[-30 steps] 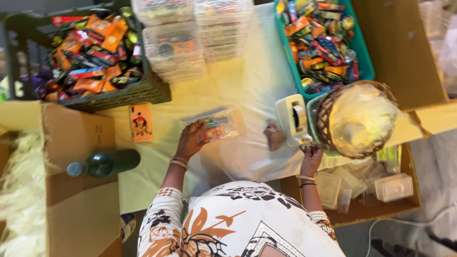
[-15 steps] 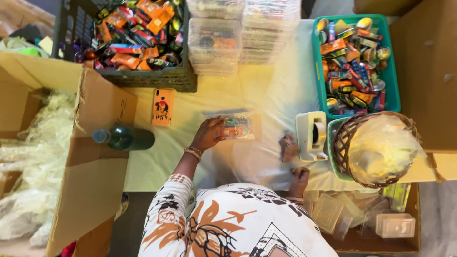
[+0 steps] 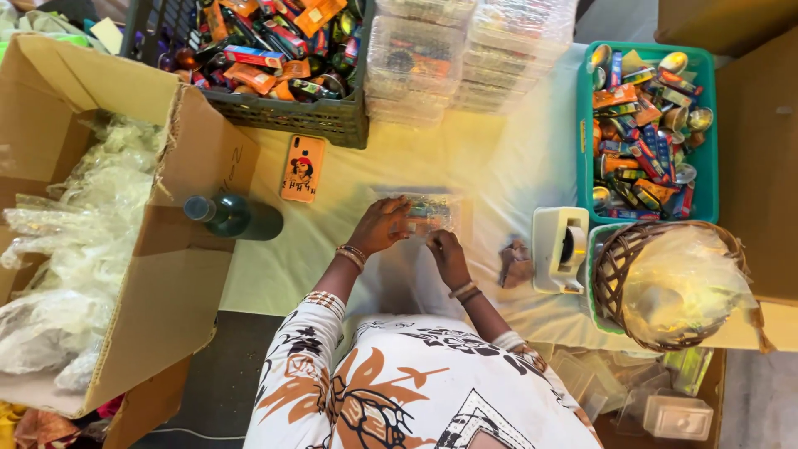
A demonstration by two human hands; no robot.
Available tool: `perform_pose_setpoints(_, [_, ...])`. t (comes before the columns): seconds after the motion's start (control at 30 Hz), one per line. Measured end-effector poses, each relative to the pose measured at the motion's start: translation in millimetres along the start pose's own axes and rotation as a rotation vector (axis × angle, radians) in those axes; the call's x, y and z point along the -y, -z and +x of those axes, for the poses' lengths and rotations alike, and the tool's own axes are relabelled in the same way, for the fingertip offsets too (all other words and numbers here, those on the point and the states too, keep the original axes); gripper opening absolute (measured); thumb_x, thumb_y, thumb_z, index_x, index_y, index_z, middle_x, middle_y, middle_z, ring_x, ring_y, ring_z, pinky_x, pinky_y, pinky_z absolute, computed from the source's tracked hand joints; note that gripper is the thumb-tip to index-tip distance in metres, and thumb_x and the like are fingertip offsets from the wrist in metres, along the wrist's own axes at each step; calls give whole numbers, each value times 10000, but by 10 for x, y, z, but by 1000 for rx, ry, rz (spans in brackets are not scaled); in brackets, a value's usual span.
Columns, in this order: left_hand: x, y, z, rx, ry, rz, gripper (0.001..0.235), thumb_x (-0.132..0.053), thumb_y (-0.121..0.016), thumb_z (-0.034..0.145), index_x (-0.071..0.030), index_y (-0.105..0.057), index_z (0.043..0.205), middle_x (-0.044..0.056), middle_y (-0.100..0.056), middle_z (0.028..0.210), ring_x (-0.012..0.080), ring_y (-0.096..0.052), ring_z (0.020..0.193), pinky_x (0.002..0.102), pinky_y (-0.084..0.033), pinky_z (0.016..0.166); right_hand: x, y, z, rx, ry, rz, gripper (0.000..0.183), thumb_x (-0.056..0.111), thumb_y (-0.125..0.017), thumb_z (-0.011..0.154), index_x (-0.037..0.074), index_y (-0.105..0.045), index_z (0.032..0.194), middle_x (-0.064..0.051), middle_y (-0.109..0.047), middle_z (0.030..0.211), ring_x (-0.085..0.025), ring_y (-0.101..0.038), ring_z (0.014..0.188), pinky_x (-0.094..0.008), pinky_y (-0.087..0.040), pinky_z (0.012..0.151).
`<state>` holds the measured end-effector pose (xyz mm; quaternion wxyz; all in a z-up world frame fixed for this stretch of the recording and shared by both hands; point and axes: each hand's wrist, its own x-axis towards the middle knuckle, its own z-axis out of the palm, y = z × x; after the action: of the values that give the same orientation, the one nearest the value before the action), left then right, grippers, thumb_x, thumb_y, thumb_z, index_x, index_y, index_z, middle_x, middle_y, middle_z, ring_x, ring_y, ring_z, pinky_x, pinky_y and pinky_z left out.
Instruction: The person packs small items, including tubes and a round object, into a clear plastic container. They then wrap the container in bubble wrap and place it on a stack of other wrapped containers.
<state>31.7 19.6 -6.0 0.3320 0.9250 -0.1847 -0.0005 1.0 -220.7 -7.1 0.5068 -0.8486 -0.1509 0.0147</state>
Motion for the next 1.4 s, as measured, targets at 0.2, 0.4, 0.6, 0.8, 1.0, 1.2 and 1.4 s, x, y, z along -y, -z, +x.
perform_pose_setpoints(0.2, [67,-74,-12,12,6,11,780,-342,-838,777,-126,-538,1463,91,-473,1553,339,-467,1369,453,-380,1155,164,-174,306,51,64,-232,96,111,-656,958,69,-611,1032,-112,-681,1011,-336,-652,946,-430,-543,760])
perform_pose_setpoints(0.4, [-1,-4,-28,19,42,-26,818,-383,-832,792,-173,-493,1506,65,-467,1557,365,-463,1361,462,-377,1159,216,-184,380,110,12,-359,64,150,-638,962,119,-630,1017,-55,-689,1006,-301,-658,948,-439,-546,711])
perform_pose_setpoints(0.6, [21,-27,-28,-2,36,-22,827,-378,-854,776,-161,-492,1488,81,-463,1546,377,-457,1349,474,-374,1142,149,-227,347,131,68,-450,86,176,-656,953,137,-626,1023,-32,-673,1006,-283,-649,970,-436,-557,702])
perform_pose_setpoints(0.8, [32,-3,-21,-12,2,-23,820,-298,-855,746,-130,-524,1478,86,-476,1532,356,-471,1358,454,-392,1150,447,-222,414,167,51,-603,286,214,-698,910,143,-597,1167,-91,-603,1106,-318,-608,1034,-444,-570,692])
perform_pose_setpoints(1.0, [-8,27,-18,14,30,-35,770,-325,-860,759,-116,-555,1434,87,-479,1527,351,-473,1334,458,-383,1134,490,-125,577,205,-86,-613,416,266,-772,830,130,-568,1166,-128,-570,1137,-361,-579,1062,-476,-561,733])
perform_pose_setpoints(1.2, [-24,68,-27,2,35,-74,793,-332,-853,750,-120,-551,1452,79,-488,1522,332,-482,1325,445,-389,1135,-326,-92,525,227,-61,-354,293,124,-658,949,149,-563,1224,-99,-626,1198,-336,-633,1111,-467,-559,888])
perform_pose_setpoints(1.4, [-7,73,-14,18,31,-46,750,-320,-845,765,-129,-565,1434,79,-492,1520,329,-486,1332,445,-394,1136,181,-56,590,303,-64,-426,517,250,-836,746,141,-543,1157,-117,-594,1135,-376,-582,1103,-490,-535,864])
